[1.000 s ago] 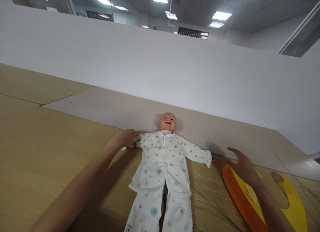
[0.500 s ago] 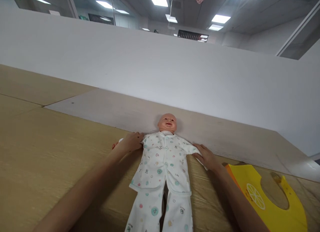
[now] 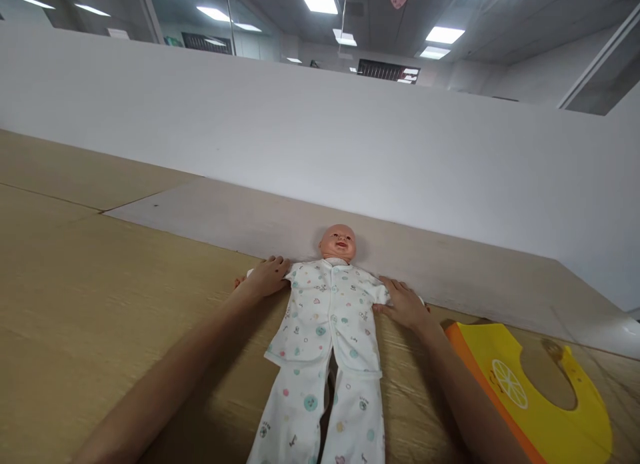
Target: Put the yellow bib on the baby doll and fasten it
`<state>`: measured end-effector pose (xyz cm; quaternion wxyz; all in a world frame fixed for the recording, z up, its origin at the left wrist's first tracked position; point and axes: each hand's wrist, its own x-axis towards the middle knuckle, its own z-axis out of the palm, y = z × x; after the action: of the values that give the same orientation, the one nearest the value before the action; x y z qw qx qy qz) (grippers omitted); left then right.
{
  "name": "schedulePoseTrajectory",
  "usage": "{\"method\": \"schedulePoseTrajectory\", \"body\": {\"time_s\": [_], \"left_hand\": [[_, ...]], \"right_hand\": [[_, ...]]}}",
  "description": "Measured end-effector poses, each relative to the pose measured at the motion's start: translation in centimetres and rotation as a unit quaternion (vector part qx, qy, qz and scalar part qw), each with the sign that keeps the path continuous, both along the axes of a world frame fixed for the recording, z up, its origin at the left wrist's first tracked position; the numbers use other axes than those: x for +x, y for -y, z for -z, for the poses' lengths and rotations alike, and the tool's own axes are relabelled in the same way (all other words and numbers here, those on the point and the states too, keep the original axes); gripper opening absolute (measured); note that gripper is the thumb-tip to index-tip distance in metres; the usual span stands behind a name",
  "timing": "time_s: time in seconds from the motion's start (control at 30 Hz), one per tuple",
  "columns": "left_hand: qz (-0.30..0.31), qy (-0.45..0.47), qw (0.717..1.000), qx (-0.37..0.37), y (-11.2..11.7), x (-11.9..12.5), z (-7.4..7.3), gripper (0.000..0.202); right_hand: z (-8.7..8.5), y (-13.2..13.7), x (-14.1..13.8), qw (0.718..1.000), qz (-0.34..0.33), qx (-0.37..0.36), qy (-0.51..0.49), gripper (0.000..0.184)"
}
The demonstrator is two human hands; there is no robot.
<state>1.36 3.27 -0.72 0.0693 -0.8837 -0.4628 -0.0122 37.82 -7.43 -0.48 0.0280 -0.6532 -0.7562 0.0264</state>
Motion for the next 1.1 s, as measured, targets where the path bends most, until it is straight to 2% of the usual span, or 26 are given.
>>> {"method": "schedulePoseTrajectory", "body": {"time_s": [0.17, 0.43, 0.63, 0.8, 0.93, 1.0, 1.1], "left_hand": [[0.026, -0.011, 0.997, 0.067, 0.6, -0.4, 0.3, 0.025], [0.028, -0.006, 0.994, 0.109, 0.5, -1.4, 1.0, 0.032], [0.041, -0.005, 0.991, 0.126, 0.1, -2.0, 1.9, 0.032], [0.101, 0.005, 0.990, 0.098, -0.9, -2.5, 1.9, 0.030], [0.136, 0.050, 0.983, 0.108, -1.0, -3.1, 1.9, 0.036], [0.132, 0.076, 0.980, 0.127, -0.7, -3.5, 1.9, 0.039], [0.092, 0.111, 0.978, 0.154, -0.1, -4.2, 2.1, 0.050]], "right_hand": [[0.3, -0.9, -0.2, 1.000, -0.007, 0.021, 0.001, 0.054], [0.9, -1.0, 0.6, 0.998, 0.014, 0.057, 0.028, 0.044], [1.4, -1.2, 0.8, 0.995, 0.005, 0.085, 0.053, 0.041], [2.2, -1.4, 1.5, 0.990, -0.021, 0.121, 0.070, 0.043], [2.7, -1.4, 1.9, 0.988, -0.012, 0.133, 0.076, 0.047], [2.8, -1.3, 1.9, 0.987, -0.009, 0.138, 0.087, 0.048], [2.9, -1.1, 1.8, 0.983, 0.002, 0.150, 0.106, 0.047]]}}
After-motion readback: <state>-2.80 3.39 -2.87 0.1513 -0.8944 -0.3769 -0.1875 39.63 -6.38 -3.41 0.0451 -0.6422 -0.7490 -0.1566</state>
